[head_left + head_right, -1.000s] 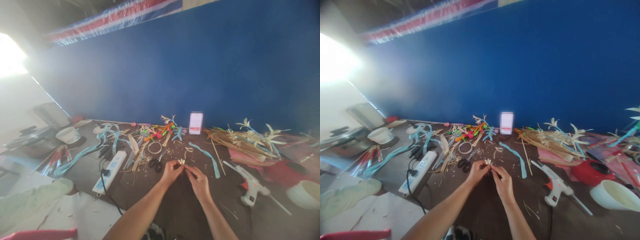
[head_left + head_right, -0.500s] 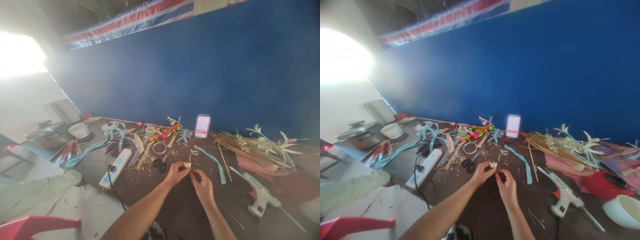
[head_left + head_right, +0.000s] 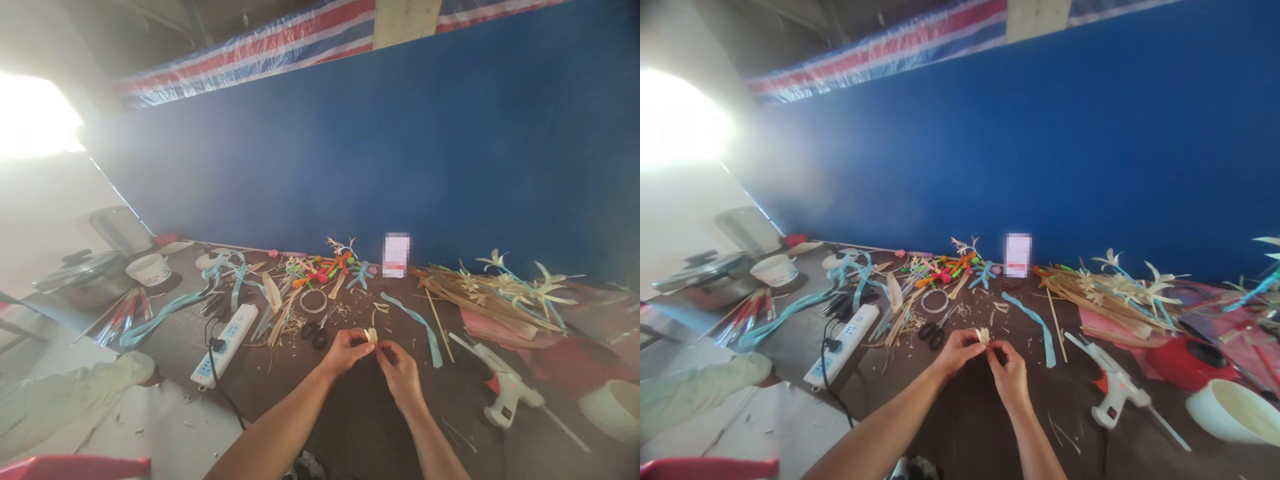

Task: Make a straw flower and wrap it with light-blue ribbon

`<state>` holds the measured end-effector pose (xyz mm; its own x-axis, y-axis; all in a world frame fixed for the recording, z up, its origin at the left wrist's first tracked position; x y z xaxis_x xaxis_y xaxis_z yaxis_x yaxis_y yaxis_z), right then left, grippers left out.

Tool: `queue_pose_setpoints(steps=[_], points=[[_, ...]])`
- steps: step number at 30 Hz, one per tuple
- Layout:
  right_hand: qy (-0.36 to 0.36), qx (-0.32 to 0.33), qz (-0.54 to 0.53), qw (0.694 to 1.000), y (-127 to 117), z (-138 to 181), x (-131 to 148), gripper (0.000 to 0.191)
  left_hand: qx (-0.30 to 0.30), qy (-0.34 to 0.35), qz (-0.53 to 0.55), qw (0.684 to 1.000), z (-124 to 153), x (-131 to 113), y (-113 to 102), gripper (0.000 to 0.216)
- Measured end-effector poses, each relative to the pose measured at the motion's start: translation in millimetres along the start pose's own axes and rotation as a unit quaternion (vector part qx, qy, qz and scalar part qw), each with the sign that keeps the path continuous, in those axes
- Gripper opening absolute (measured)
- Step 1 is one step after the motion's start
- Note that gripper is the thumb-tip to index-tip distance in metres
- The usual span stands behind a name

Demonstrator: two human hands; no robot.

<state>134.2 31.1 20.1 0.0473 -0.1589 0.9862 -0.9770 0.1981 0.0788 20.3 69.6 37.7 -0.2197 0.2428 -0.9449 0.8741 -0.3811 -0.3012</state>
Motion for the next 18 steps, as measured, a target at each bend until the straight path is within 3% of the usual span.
queue_pose_setpoints(steps=[9, 18], points=[[-0.02, -0.007, 0.016, 1.0, 0.8, 0.9, 4.7, 0.018, -0.024, 0.006, -0.06, 0.998, -2.2, 0.5, -1.5, 0.029], [-0.037, -0.058, 0.008, 0.998, -7.1, 1.9, 6.0, 0.016, -0.034, 0.015, -0.072, 0.997, -2.9, -5.2, -1.0, 0.026]])
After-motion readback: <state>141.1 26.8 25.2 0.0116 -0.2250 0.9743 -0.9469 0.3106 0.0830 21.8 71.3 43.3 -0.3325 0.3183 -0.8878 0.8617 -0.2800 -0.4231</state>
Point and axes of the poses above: each hand's wrist, its own z-axis away from the middle knuckle, its own y-axis out of the palm, x = y × z, the point moved 8 cm from there along -z, towards the middle knuckle, and after that the axes turned 13 degrees about -z, right-handed, at the moved point
